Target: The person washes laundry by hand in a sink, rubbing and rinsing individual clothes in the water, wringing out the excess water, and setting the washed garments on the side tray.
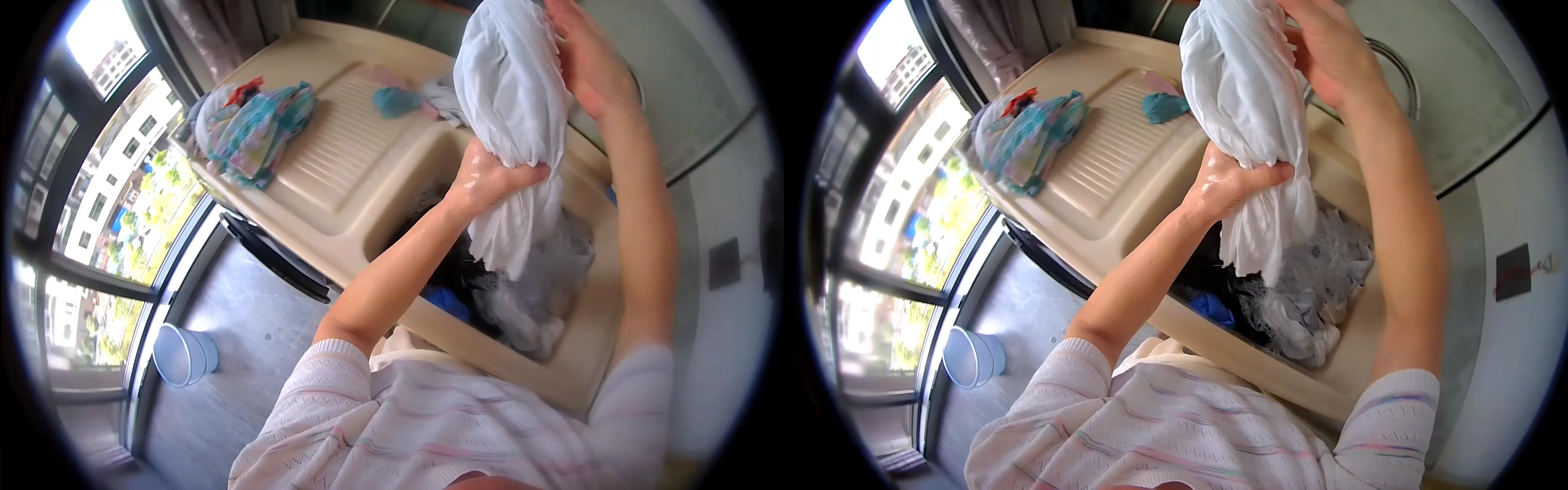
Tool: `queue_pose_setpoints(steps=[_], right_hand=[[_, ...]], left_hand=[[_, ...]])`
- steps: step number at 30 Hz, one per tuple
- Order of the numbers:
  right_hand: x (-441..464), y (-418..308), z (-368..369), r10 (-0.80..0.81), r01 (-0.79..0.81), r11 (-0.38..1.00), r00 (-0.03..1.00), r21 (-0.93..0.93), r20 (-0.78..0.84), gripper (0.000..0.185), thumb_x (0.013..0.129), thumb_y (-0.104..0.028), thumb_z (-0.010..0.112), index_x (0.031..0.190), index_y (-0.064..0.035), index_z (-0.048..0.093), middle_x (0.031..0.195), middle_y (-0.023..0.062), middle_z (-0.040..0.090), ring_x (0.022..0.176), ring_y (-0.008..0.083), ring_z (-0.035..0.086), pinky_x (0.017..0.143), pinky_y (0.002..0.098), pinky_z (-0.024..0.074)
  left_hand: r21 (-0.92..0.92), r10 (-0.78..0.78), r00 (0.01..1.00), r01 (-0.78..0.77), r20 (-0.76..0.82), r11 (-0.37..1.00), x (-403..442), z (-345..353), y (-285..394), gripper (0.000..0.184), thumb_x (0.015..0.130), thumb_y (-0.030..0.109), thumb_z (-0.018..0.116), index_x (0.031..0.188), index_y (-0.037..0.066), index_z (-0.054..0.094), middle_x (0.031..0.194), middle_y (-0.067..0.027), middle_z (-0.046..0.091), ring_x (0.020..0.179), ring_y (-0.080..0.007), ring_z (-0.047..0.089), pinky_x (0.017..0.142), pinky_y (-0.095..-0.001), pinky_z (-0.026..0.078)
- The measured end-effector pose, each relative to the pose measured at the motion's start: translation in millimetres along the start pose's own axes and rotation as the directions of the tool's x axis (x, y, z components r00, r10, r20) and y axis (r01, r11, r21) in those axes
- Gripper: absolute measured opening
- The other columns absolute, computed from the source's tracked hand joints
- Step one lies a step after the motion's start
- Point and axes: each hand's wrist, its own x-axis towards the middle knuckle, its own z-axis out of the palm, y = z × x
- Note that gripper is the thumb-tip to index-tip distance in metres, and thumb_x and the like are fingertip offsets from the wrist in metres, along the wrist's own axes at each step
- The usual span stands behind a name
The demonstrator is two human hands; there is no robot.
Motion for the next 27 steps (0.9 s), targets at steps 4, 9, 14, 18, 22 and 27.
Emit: queue_pose_setpoints(steps=[4,9,14,18,22,27], right_hand=[[6.5,21.0,-64.7,-0.092,0.092,0.916,0.996,-0.390,0.019,0.042,0.085,-0.028,0.055,0.121,-0.0080,0.045,0.112,0.0084,0.053,0.099,0.0184,0.054,0.075,0.0318,0.0443],[-51.1,72.9,-155.3,0.322,-0.365,0.841,0.931,-0.400,-0.173,0.037,0.086,-0.025,0.054,0.119,-0.0089,0.045,0.103,0.0067,0.055,0.086,0.0152,0.057,0.063,0.0281,0.0450],[-123.3,126.0,-233.8,0.489,-0.597,0.763,0.783,-0.248,-0.383,0.030,0.086,-0.023,0.054,0.112,-0.0083,0.049,0.093,0.0062,0.058,0.074,0.0151,0.059,0.056,0.0272,0.0464],[-159.7,154.8,-275.0,0.532,-0.665,0.721,0.711,-0.193,-0.460,0.029,0.086,-0.022,0.054,0.111,-0.0083,0.049,0.091,0.0067,0.059,0.071,0.0161,0.061,0.054,0.0272,0.0468],[-179.0,166.6,-283.3,0.552,-0.745,0.635,0.622,-0.203,-0.556,0.026,0.086,-0.021,0.055,0.108,-0.0085,0.050,0.090,0.0069,0.059,0.070,0.0170,0.061,0.053,0.0272,0.0471],[-217.0,175.5,-313.9,0.454,-0.751,0.607,0.596,-0.260,-0.662,0.026,0.084,-0.020,0.056,0.107,-0.0074,0.050,0.091,0.0063,0.059,0.071,0.0158,0.062,0.052,0.0261,0.0461]], left_hand=[[-0.215,-0.221,0.967,0.190,-0.131,0.958,-4.6,-58.3,51.3,0.058,0.065,0.013,0.067,0.114,-0.007,0.045,0.104,-0.0158,0.056,0.093,-0.0247,0.056,0.085,-0.0346,0.044],[0.135,-0.092,0.944,0.141,-0.318,0.981,7.5,-162.4,131.7,0.048,0.064,0.014,0.069,0.105,-0.007,0.053,0.090,-0.0158,0.062,0.075,-0.0239,0.062,0.071,-0.0336,0.051],[0.714,-0.074,0.893,0.402,-0.444,0.573,52.4,-267.8,221.0,0.058,0.059,0.022,0.074,0.108,-0.002,0.054,0.086,-0.0147,0.063,0.066,-0.0235,0.064,0.065,-0.0315,0.054],[0.933,0.003,0.934,0.356,-0.357,0.059,80.5,-372.3,203.4,0.081,0.055,0.032,0.076,0.122,0.002,0.044,0.102,-0.0201,0.058,0.090,-0.0308,0.059,0.082,-0.0365,0.047],[0.864,-0.053,0.885,0.436,-0.462,-0.252,50.2,-435.1,132.9,0.106,0.050,0.046,0.075,0.136,0.009,0.025,0.132,-0.0217,0.037,0.124,-0.0359,0.033,0.103,-0.0451,0.026],[0.691,0.145,0.822,0.547,-0.551,-0.473,16.4,-420.6,103.7,0.099,0.053,0.055,0.072,0.135,0.022,0.029,0.141,-0.0164,0.024,0.131,-0.0343,0.020,0.100,-0.0595,0.018]])
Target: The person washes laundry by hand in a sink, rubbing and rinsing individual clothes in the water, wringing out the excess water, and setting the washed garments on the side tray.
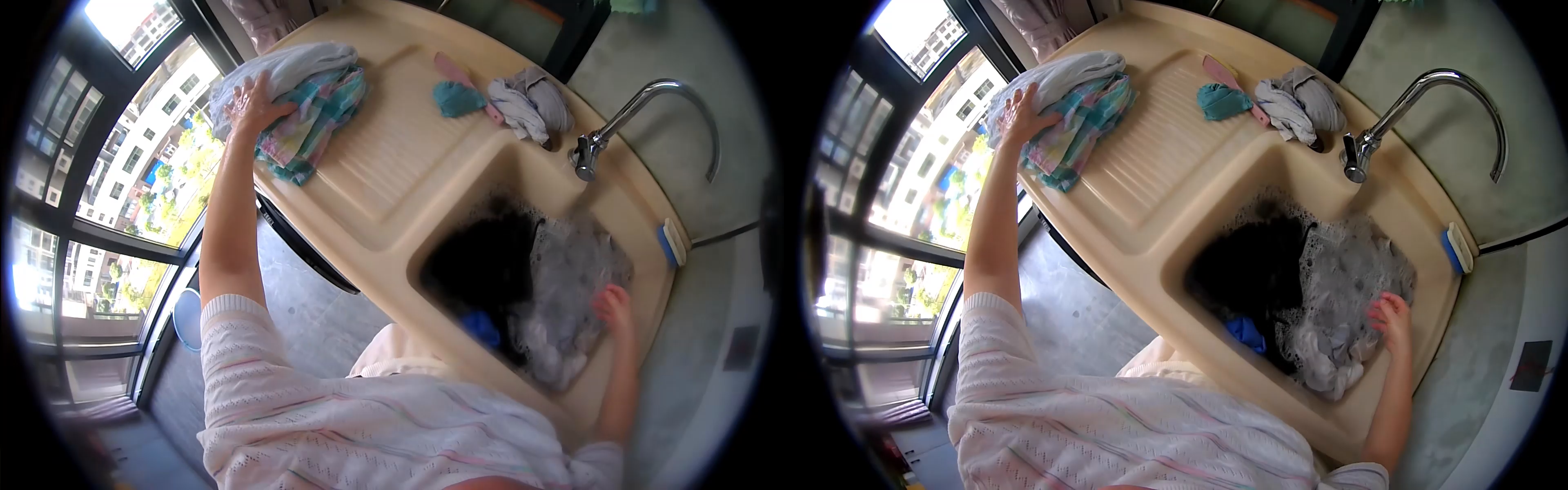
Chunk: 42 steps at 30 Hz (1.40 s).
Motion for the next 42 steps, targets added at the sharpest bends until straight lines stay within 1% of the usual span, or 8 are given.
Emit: queue_pose_setpoints(steps=[6,11,15,18,22,33,40,42], right_hand=[[38.9,91.0,-49.3,-0.441,0.281,0.585,0.898,-0.761,-0.008,0.048,0.074,-0.027,0.065,0.113,-0.0042,0.050,0.109,0.0165,0.054,0.100,0.0304,0.054,0.080,0.0372,0.0455],[9.7,108.4,22.1,-0.128,-0.012,0.164,0.991,-0.986,-0.033,0.045,0.075,-0.022,0.057,0.115,-0.0033,0.049,0.126,0.0165,0.040,0.113,0.0377,0.038,0.096,0.0429,0.0336],[14.6,99.2,22.1,-0.227,0.111,0.224,0.972,-0.968,0.059,0.029,0.071,-0.014,0.058,0.099,-0.0051,0.059,0.098,0.0134,0.060,0.092,0.0284,0.056,0.081,0.0397,0.0440],[41.9,70.4,-27.8,-0.140,0.263,0.763,0.959,-0.590,0.246,0.026,0.068,-0.023,0.067,0.086,-0.0037,0.064,0.074,0.0102,0.063,0.062,0.0236,0.058,0.061,0.0340,0.0480],[37.7,14.2,-55.0,-0.170,0.215,0.908,0.974,-0.361,0.151,0.038,0.069,-0.031,0.069,0.095,-0.0041,0.062,0.087,0.0121,0.063,0.071,0.0253,0.060,0.066,0.0355,0.0487],[81.6,105.9,28.3,-0.219,-0.029,0.508,0.962,-0.861,-0.162,0.056,0.071,-0.033,0.066,0.118,-0.0071,0.050,0.118,0.0173,0.050,0.105,0.0321,0.052,0.087,0.0411,0.0429],[67.7,48.3,15.5,-0.208,0.110,0.855,0.968,-0.507,-0.140,0.033,0.064,-0.026,0.064,0.089,-0.0052,0.062,0.082,0.0162,0.063,0.083,0.0323,0.060,0.072,0.0378,0.0476],[35.4,2.0,33.1,-0.344,0.265,0.850,0.934,-0.456,-0.099,0.030,0.062,-0.028,0.064,0.082,-0.0056,0.061,0.077,0.0162,0.062,0.077,0.0341,0.060,0.068,0.0389,0.0469]], left_hand=[[0.009,0.143,0.939,-0.148,-0.314,0.989,-40.6,-27.5,52.4,0.065,0.068,0.045,0.065,0.124,0.019,0.046,0.134,-0.0136,0.037,0.127,-0.0336,0.027,0.100,-0.0534,0.023],[-0.186,0.566,0.750,-0.644,-0.342,0.742,-115.3,-17.7,182.3,0.038,0.068,0.019,0.065,0.106,0.012,0.059,0.115,-0.0125,0.053,0.111,-0.0330,0.044,0.093,-0.0438,0.036],[-0.474,0.860,0.461,-0.821,-0.221,0.319,-215.4,-11.5,298.6,0.034,0.067,0.010,0.066,0.100,0.010,0.060,0.112,-0.0121,0.053,0.112,-0.0318,0.044,0.093,-0.0394,0.037],[-0.560,0.963,0.211,-0.825,-0.168,0.084,-285.9,7.9,371.0,0.034,0.066,0.013,0.066,0.100,0.011,0.060,0.112,-0.0132,0.053,0.113,-0.0344,0.042,0.094,-0.0430,0.035],[-0.615,0.987,0.125,-0.772,0.103,0.162,-340.3,43.7,435.4,0.040,0.068,0.027,0.066,0.105,0.014,0.060,0.120,-0.0144,0.049,0.118,-0.0336,0.038,0.096,-0.0467,0.032],[-0.408,0.667,-0.122,-0.865,0.735,0.292,-365.0,121.6,427.7,0.045,0.067,0.039,0.065,0.093,0.003,0.065,0.103,-0.0184,0.059,0.098,-0.0318,0.057,0.084,-0.0383,0.046],[-0.778,0.696,0.358,0.379,0.623,0.501,-337.8,125.1,465.9,0.062,0.079,0.050,0.056,0.120,0.004,0.050,0.118,-0.0080,0.054,0.104,-0.0180,0.052,0.088,-0.0335,0.041],[-0.493,0.748,0.092,0.803,0.657,0.334,-350.1,126.7,486.5,0.063,0.080,0.054,0.053,0.121,0.007,0.048,0.117,-0.0061,0.053,0.106,-0.0171,0.048,0.089,-0.0333,0.039]])
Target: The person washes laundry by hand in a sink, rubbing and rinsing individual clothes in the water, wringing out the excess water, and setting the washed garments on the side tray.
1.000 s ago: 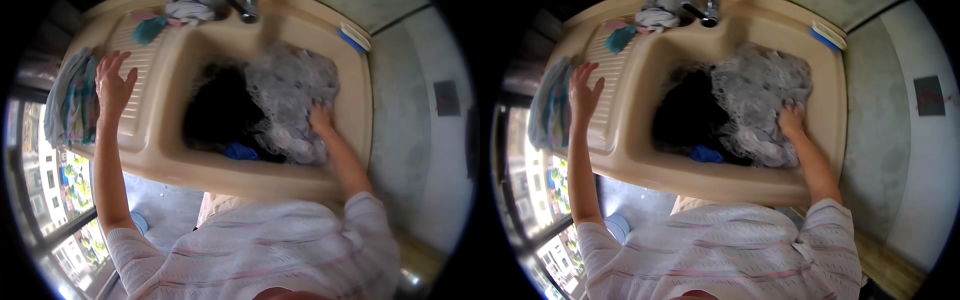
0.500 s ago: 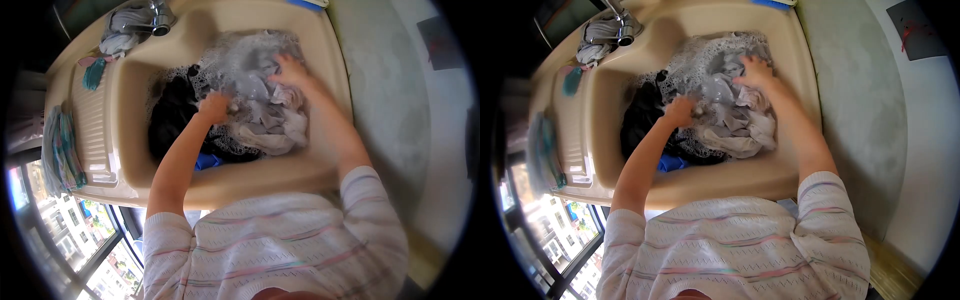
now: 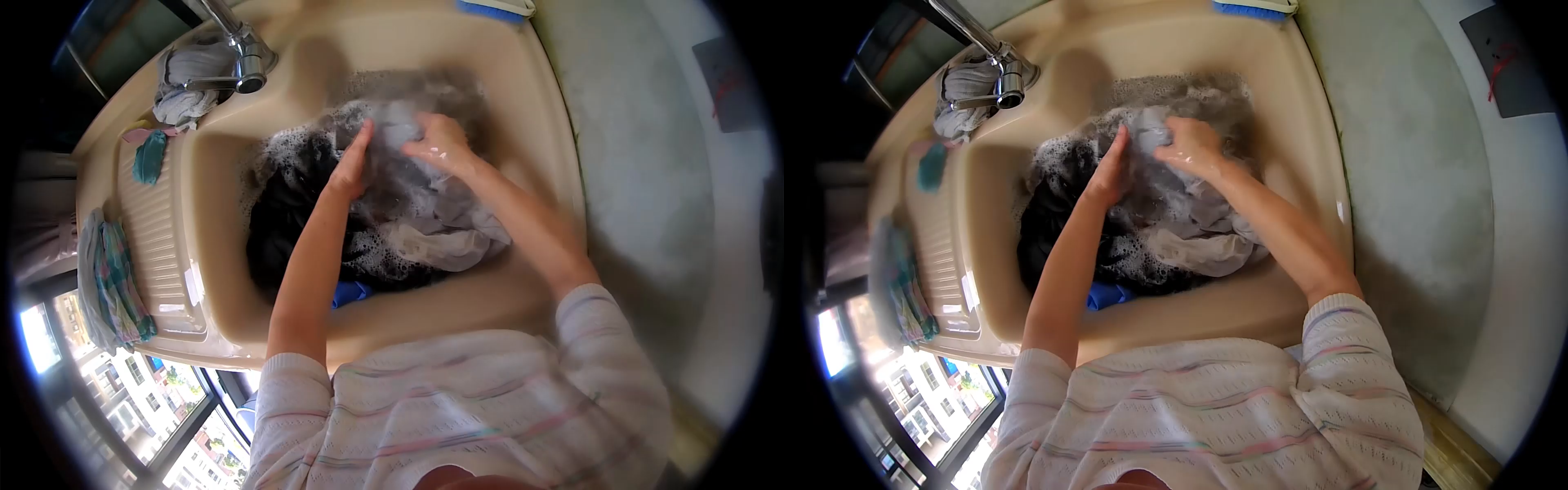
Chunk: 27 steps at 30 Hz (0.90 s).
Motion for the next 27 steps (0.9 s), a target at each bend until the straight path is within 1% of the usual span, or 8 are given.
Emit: queue_pose_setpoints(steps=[3,8,12,15,17,19,20,27], right_hand=[[-29.6,-72.0,1.4,-0.321,0.338,0.931,0.938,0.138,-0.128,0.026,0.062,-0.030,0.065,0.072,-0.0076,0.058,0.069,0.0144,0.060,0.066,0.0348,0.059,0.062,0.0415,0.0462],[8.8,-47.0,33.8,-0.259,0.268,0.963,0.918,-0.012,-0.302,0.025,0.069,-0.032,0.063,0.079,-0.0086,0.060,0.072,0.0138,0.061,0.067,0.0308,0.059,0.061,0.0397,0.0456],[38.2,44.1,26.9,-0.305,0.211,0.921,0.914,-0.327,-0.269,0.027,0.076,-0.040,0.058,0.073,-0.0137,0.060,0.065,0.0070,0.061,0.060,0.0304,0.059,0.057,0.0406,0.0466],[42.6,49.4,-16.2,-0.029,-0.016,0.978,0.977,-0.209,-0.211,0.043,0.072,-0.052,0.062,0.087,-0.0123,0.061,0.072,0.0085,0.063,0.068,0.0271,0.062,0.062,0.0372,0.0476],[59.6,68.4,-39.7,0.157,-0.137,0.981,0.978,0.141,-0.141,0.070,0.064,-0.059,0.066,0.110,-0.0064,0.054,0.104,0.0166,0.058,0.091,0.0267,0.059,0.077,0.0364,0.0464],[73.0,97.8,-7.3,-0.226,0.204,0.969,0.959,-0.139,-0.169,0.084,0.063,-0.060,0.066,0.124,-0.0067,0.043,0.122,0.0224,0.045,0.109,0.0316,0.050,0.090,0.0374,0.0407],[54.5,78.8,7.0,-0.195,0.187,0.958,0.981,-0.217,-0.013,0.089,0.063,-0.059,0.066,0.131,-0.0095,0.035,0.129,0.0240,0.037,0.120,0.0346,0.038,0.098,0.0413,0.0337],[50.6,118.3,73.1,-0.125,0.064,0.861,0.988,-0.505,-0.088,0.075,0.069,-0.053,0.064,0.122,-0.0042,0.041,0.110,0.0209,0.051,0.102,0.0339,0.052,0.083,0.0438,0.0433]], left_hand=[[-0.154,0.076,0.995,-0.086,-0.069,0.984,34.2,-20.4,-27.9,0.050,0.082,0.052,0.049,0.111,0.012,0.051,0.109,-0.0037,0.053,0.104,-0.0158,0.045,0.087,-0.0321,0.038],[-0.378,0.029,0.996,-0.059,-0.083,0.924,4.0,-8.8,-18.3,0.030,0.083,0.031,0.050,0.102,0.008,0.055,0.094,-0.0065,0.058,0.085,-0.0181,0.054,0.074,-0.0317,0.045],[0.229,0.304,0.948,-0.277,-0.094,0.933,-12.8,-6.4,40.2,0.027,0.078,0.023,0.057,0.090,-0.001,0.061,0.082,-0.0108,0.062,0.074,-0.0223,0.059,0.069,-0.0343,0.047],[0.825,0.550,0.826,-0.223,-0.123,0.519,-21.6,-10.8,82.1,0.034,0.073,0.031,0.064,0.081,-0.002,0.064,0.070,-0.0137,0.063,0.073,-0.0260,0.061,0.069,-0.0348,0.045],[0.936,0.573,0.819,-0.181,-0.026,0.302,-25.9,-13.7,86.3,0.056,0.070,0.042,0.066,0.110,0.005,0.054,0.099,-0.0204,0.058,0.094,-0.0319,0.056,0.074,-0.0380,0.046],[0.968,0.703,0.681,-0.250,0.202,-0.036,-19.0,-10.7,57.3,0.072,0.069,0.048,0.065,0.126,0.010,0.043,0.117,-0.0220,0.049,0.105,-0.0363,0.050,0.078,-0.0406,0.045],[0.968,0.557,0.812,-0.039,0.176,-0.249,-16.5,0.7,36.0,0.085,0.067,0.052,0.066,0.135,0.020,0.026,0.130,-0.0208,0.035,0.114,-0.0402,0.041,0.084,-0.0438,0.044],[0.999,0.262,0.965,-0.042,0.035,0.020,44.6,-8.7,-22.5,0.077,0.067,0.042,0.068,0.133,0.017,0.035,0.120,-0.0168,0.048,0.100,-0.0314,0.053,0.087,-0.0384,0.042]])
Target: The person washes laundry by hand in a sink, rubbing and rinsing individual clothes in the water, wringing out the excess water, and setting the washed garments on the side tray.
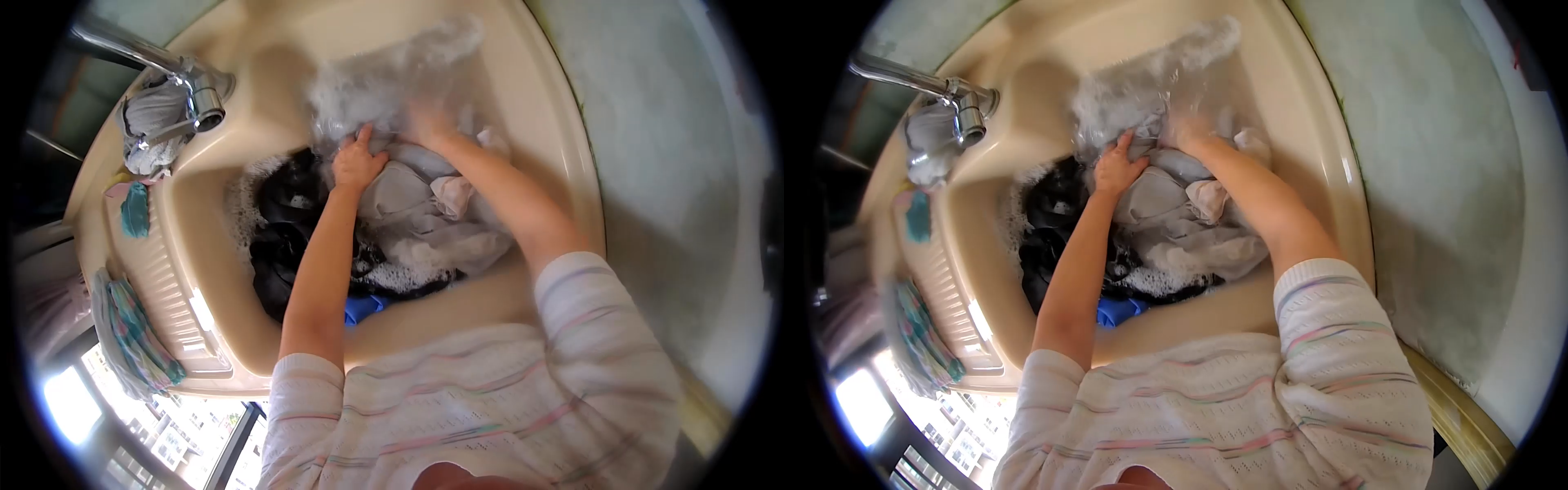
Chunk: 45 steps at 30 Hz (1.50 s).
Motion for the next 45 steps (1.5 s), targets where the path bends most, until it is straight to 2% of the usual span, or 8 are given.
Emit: queue_pose_setpoints(steps=[3,8,19,29,34,38,43,45], right_hand=[[8.5,3.1,4.6,0.146,-0.155,0.943,0.988,0.294,0.053,0.067,0.070,-0.051,0.063,0.115,-0.0030,0.046,0.096,0.0194,0.059,0.091,0.0318,0.058,0.077,0.0405,0.0464],[-24.7,-114.8,-94.2,-0.011,0.142,0.816,0.973,0.560,-0.230,0.053,0.069,-0.043,0.067,0.106,-0.0073,0.055,0.084,0.0150,0.060,0.075,0.0311,0.059,0.066,0.0388,0.0476],[14.6,-125.8,-54.7,0.159,-0.086,0.847,0.982,0.525,-0.097,0.020,0.080,-0.029,0.054,0.082,-0.0094,0.056,0.063,0.0147,0.058,0.062,0.0331,0.058,0.056,0.0435,0.0448],[17.1,-42.0,-17.2,0.126,-0.057,0.886,0.985,0.461,-0.120,0.029,0.079,-0.037,0.059,0.088,-0.0094,0.060,0.078,0.0144,0.062,0.074,0.0297,0.060,0.065,0.0398,0.0466],[20.6,16.4,-83.8,0.355,-0.260,0.418,0.929,0.870,0.107,0.078,0.064,-0.054,0.068,0.119,-0.0024,0.047,0.108,0.0186,0.056,0.093,0.0312,0.058,0.079,0.0391,0.0465],[-20.7,-40.6,-67.5,0.107,-0.111,0.987,0.993,0.112,0.042,0.081,0.068,-0.044,0.067,0.127,0.0000,0.033,0.124,0.0231,0.042,0.117,0.0350,0.039,0.095,0.0518,0.0294],[-2.7,-17.8,-9.6,0.155,-0.140,0.982,0.980,-0.124,0.124,0.056,0.071,-0.042,0.064,0.112,-0.0059,0.052,0.106,0.0188,0.056,0.099,0.0356,0.053,0.085,0.0471,0.0403],[5.8,-31.3,-52.6,0.215,-0.248,0.964,0.938,0.094,0.271,0.036,0.074,-0.034,0.059,0.099,-0.0088,0.060,0.092,0.0162,0.060,0.087,0.0331,0.058,0.076,0.0445,0.0447]], left_hand=[[-0.842,-0.030,0.992,0.117,0.119,0.527,18.2,12.2,-22.5,0.051,0.074,0.029,0.062,0.120,0.011,0.051,0.108,-0.0083,0.059,0.099,-0.0197,0.054,0.086,-0.0332,0.042],[-0.916,0.175,0.973,-0.069,-0.149,-0.395,31.4,10.1,-43.6,0.051,0.088,0.043,0.044,0.122,0.005,0.045,0.111,-0.0098,0.053,0.098,-0.0208,0.052,0.084,-0.0347,0.043],[-0.897,-0.206,0.879,0.389,0.429,-0.208,-47.1,-14.8,8.0,0.042,0.092,0.028,0.032,0.127,0.005,0.038,0.117,-0.0082,0.047,0.108,-0.0197,0.045,0.092,-0.0317,0.037],[-0.932,-0.207,0.976,0.135,0.066,0.337,-43.8,-67.2,6.7,0.034,0.079,0.029,0.060,0.092,-0.003,0.062,0.089,-0.0102,0.062,0.078,-0.0171,0.058,0.069,-0.0315,0.047],[-0.037,0.100,0.919,-0.123,-0.382,0.992,-52.5,-115.0,-3.1,0.049,0.064,0.032,0.071,0.109,0.018,0.058,0.112,-0.0138,0.054,0.099,-0.0306,0.053,0.080,-0.0375,0.044],[0.420,0.196,0.969,-0.117,-0.152,0.900,-37.6,-45.8,15.5,0.083,0.061,0.040,0.072,0.132,0.028,0.032,0.139,-0.0156,0.023,0.125,-0.0471,0.017,0.093,-0.0550,0.032],[0.079,0.031,0.999,-0.029,-0.030,0.996,2.6,-0.9,-7.9,0.077,0.065,0.038,0.070,0.131,0.021,0.037,0.135,-0.0141,0.032,0.122,-0.0338,0.033,0.095,-0.0406,0.035],[-0.660,-0.021,0.981,0.144,0.191,0.737,12.4,-7.8,-19.4,0.073,0.068,0.039,0.068,0.130,0.013,0.039,0.130,-0.0122,0.039,0.120,-0.0282,0.038,0.096,-0.0376,0.035]])
